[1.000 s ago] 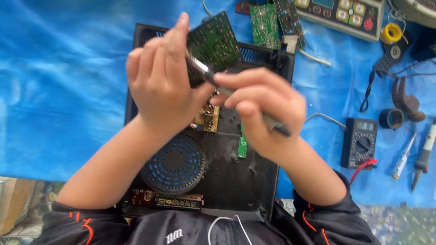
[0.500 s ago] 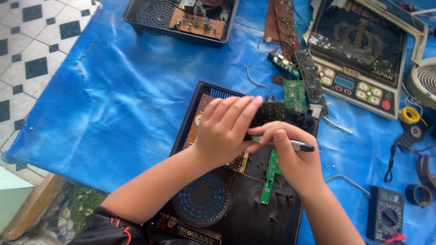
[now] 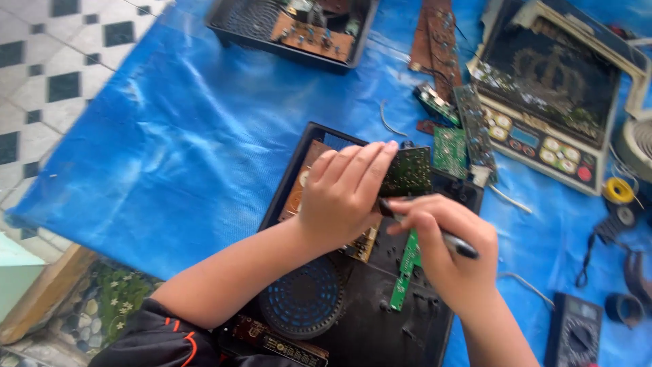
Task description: Cleaning dust from various circuit boards of a disassembled electronic appliance using a handheld brush.
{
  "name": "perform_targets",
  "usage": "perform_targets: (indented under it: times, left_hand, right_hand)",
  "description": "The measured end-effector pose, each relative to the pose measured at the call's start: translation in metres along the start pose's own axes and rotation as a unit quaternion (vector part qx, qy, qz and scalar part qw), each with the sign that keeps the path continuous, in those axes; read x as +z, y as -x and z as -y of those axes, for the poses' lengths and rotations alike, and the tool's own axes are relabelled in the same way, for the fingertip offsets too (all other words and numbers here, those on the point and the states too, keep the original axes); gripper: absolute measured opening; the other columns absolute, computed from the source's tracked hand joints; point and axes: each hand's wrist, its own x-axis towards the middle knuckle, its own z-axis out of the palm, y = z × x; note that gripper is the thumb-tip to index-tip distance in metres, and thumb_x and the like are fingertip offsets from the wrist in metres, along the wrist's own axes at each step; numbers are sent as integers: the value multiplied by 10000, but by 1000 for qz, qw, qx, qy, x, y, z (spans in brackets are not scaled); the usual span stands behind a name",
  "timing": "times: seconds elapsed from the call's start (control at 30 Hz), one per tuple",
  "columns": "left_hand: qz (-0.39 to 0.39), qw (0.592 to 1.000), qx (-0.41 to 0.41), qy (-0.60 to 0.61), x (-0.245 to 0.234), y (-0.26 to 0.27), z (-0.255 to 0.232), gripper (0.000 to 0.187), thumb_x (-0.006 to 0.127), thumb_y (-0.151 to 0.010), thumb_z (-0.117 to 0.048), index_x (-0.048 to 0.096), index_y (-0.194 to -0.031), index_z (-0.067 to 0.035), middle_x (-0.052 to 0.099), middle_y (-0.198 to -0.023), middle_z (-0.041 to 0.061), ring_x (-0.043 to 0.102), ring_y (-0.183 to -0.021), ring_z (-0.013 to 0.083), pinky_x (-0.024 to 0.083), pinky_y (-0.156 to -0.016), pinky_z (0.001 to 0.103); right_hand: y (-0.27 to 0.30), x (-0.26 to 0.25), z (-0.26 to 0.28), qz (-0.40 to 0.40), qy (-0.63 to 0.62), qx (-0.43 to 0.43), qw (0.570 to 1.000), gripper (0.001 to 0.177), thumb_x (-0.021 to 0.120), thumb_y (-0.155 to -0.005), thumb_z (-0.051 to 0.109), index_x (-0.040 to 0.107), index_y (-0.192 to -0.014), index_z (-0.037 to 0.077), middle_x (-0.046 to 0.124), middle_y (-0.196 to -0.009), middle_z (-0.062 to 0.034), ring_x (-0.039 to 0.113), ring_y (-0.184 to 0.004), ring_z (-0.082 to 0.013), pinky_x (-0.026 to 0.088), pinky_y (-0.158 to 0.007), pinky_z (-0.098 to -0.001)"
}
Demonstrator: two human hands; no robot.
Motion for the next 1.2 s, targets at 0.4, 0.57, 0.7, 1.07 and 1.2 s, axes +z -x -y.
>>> perform_targets:
  times: [0.4, 0.57, 0.7, 1.07, 1.2]
  left_hand:
    - [17, 1000, 9, -20, 6, 3, 5, 590, 640, -1023, -558, 700, -1313, -47, 761, -1203, 88, 716, -1029, 237, 500, -871, 365]
    - [12, 1000, -6, -26, 6, 3, 7, 616, 695, -1011, -590, 710, -1318, -56, 769, -1214, 76, 721, -1039, 229, 510, -885, 358]
    - [21, 1000, 3, -17, 5, 2, 7, 594, 755, -973, -541, 715, -1303, -49, 769, -1201, 87, 724, -1035, 232, 513, -868, 355]
    - [148, 762, -183, 604, -1, -4, 5, 727, 548, -1023, -491, 352, -1557, -38, 536, -1503, 174, 604, -1348, 288, 599, -1061, 363]
    - [155, 615, -258, 728, 4, -4, 8, 879, 326, -979, -743, 514, -1414, -3, 672, -1273, 162, 679, -1077, 233, 580, -846, 337]
  right_hand:
    - [1, -14, -2, -83, 51, 7, 995, 438, 420, -1111, 224, 615, -832, -51, 724, -920, -252, 753, -627, -286, 583, -617, -330]
    - [5, -17, -7, -95, -8, 0, 995, 413, 418, -1138, 292, 606, -873, 38, 740, -951, -185, 782, -639, -252, 538, -545, -252]
    - [4, -18, -11, -95, 71, -38, 992, 436, 419, -1120, 246, 626, -838, -14, 735, -922, -231, 774, -652, -278, 560, -610, -299]
    - [1, -43, -19, -206, -107, -13, 973, 432, 466, -1119, 477, 495, -1004, 61, 642, -1119, -276, 707, -760, -308, 666, -714, -323]
    - [3, -31, -12, -103, -42, -85, 990, 443, 454, -1125, 399, 558, -948, 7, 632, -1157, -315, 747, -928, -401, 721, -827, -437]
